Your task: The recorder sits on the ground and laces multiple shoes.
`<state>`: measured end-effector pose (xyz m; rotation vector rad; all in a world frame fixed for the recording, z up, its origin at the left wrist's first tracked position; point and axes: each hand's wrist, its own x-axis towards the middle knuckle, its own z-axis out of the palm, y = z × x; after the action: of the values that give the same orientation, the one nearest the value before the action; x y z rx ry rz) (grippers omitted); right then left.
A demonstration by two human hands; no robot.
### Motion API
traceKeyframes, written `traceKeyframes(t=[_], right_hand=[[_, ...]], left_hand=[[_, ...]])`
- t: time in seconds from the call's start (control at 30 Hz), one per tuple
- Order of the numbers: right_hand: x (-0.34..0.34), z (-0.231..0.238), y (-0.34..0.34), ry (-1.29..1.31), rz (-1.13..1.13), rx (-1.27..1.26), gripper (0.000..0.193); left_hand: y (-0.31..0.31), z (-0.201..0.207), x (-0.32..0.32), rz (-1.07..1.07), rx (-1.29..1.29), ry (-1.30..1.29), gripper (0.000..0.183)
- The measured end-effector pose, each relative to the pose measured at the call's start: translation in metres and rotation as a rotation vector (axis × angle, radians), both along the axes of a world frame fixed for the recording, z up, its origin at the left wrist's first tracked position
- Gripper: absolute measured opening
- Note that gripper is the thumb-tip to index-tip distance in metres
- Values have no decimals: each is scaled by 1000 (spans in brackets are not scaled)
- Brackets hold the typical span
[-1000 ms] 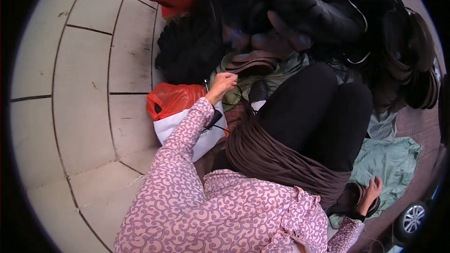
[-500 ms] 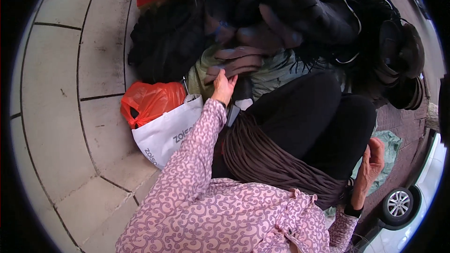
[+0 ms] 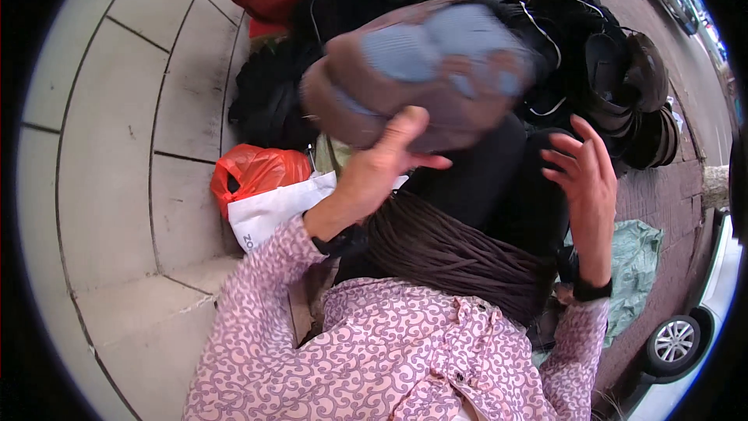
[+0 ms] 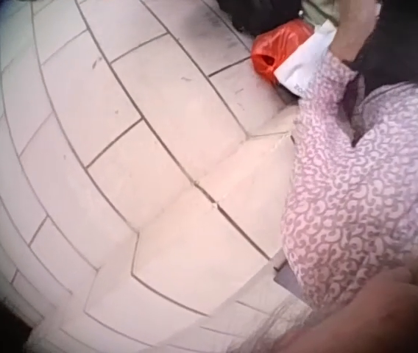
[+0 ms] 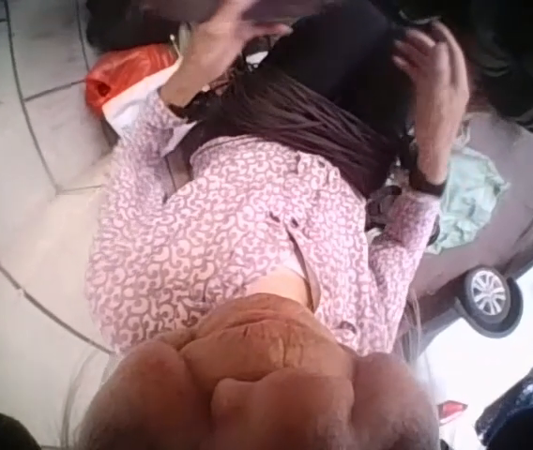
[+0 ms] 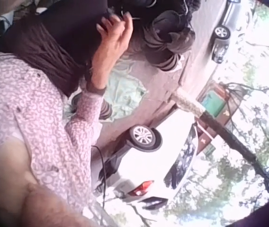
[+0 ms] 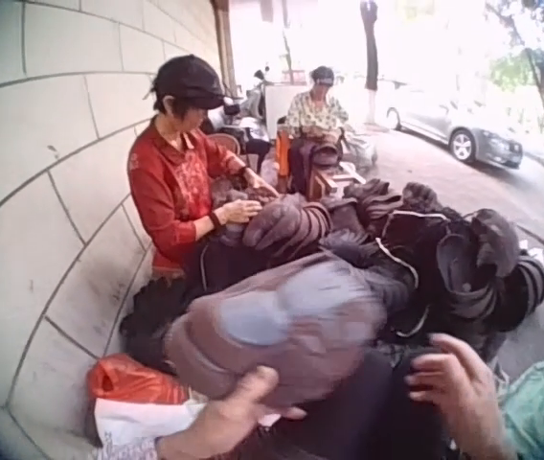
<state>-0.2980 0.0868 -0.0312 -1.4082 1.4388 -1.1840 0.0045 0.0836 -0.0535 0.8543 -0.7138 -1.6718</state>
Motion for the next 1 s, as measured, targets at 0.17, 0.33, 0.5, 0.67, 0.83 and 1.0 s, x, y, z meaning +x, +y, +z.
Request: traceKeyframes(t=[0.17,0.33,0.5,0.67,0.83,1.0], right_hand=[[-46,3,-26,-1146,264,245,58],[-102,-25,-47,-677,-12,92,46],[-105,-58,-81,-585,67,450,40],[-89,-59,-107,-171,592,135,44],[-78,-99,-136,-108,810,114,44],[-67,-136,-130,-301,537,192,63]], left_hand=[[9,12,-80,-428,-214,-71,44],[25,6,-119,-1092,-558,-216,39],[20,58,-80,-1345,-707,-238,30],[-86,39,-88,-365,-970,-911,39],[-87,-14,-85,-369,-1083,-1270,45],[-79,-37,-83,-273,-1179,-1402,46]])
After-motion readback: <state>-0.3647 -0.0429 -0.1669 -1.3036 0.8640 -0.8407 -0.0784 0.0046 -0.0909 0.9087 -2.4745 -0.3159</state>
